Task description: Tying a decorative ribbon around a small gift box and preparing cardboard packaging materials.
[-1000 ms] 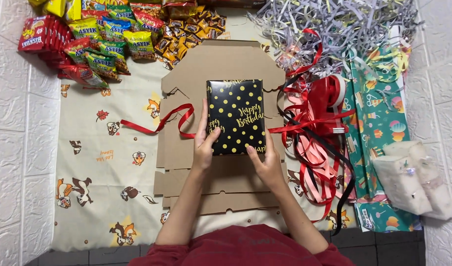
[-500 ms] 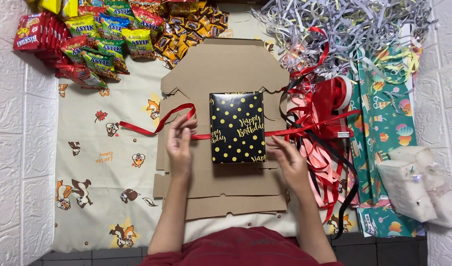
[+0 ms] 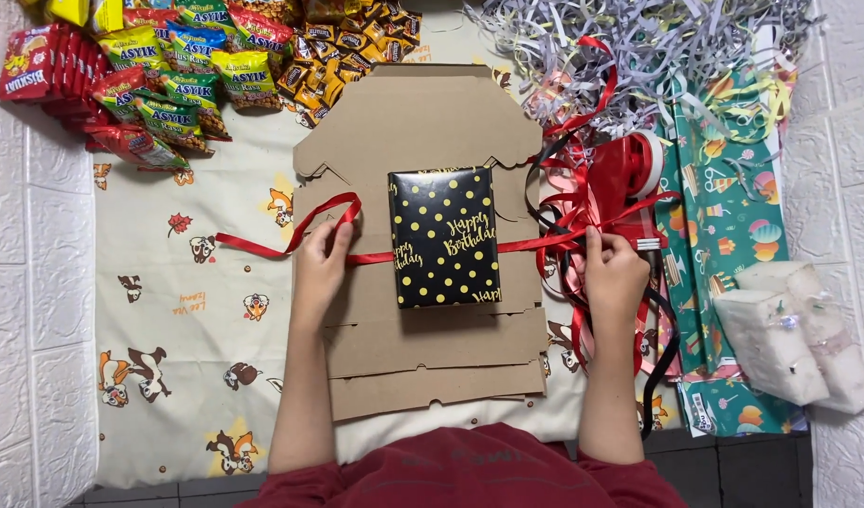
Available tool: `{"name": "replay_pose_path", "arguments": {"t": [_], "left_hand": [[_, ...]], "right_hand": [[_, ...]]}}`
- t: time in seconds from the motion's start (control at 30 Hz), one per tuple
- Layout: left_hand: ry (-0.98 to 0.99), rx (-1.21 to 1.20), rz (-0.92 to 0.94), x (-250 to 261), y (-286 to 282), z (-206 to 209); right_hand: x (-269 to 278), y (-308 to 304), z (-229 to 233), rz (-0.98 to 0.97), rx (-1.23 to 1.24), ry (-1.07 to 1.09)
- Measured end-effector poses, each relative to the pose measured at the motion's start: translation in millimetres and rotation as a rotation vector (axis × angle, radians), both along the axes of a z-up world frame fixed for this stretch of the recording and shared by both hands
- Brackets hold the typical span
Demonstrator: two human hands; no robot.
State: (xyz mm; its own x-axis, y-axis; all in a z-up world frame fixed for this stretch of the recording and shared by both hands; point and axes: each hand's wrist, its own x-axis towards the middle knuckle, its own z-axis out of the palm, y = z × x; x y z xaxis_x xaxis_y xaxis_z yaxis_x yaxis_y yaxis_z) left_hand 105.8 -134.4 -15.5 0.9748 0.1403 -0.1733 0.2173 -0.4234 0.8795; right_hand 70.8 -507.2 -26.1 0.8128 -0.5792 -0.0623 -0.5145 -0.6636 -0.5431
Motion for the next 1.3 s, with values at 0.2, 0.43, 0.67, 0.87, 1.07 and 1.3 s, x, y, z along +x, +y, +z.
{"name": "replay_pose_path", "arguments": {"t": [0.2,0.43,0.67,0.87,1.07,1.3], "left_hand": [[0.032,-0.376,-0.065,19.3,-1.6,2.1],[-0.146,-0.609,-0.067,30.4,15.3,41.8],[-0.356,-0.575,-0.269,38.9,-4.6,136.5],[-0.357,-0.562,-0.471,52.0,-35.6,185.6],[-0.555,-0.247,-0.612,52.0,-59.9,210.7],[-0.758,-0.062,-0.549,56.1,-65.9,207.9]], "right_hand": [[25.1,-0.3,-17.0,0.01,-0.026,-0.052],[20.3,33.3,52.4,0.021,0.679,-0.412],[42.6,58.1,100.4,0.328,1.024,-0.845],[53.3,93.8,147.6,0.535,1.144,-0.787],[61.3,122.6,186.8,0.777,1.049,-0.781],[71.5,129.1,198.4,0.848,0.851,-0.789]]}}
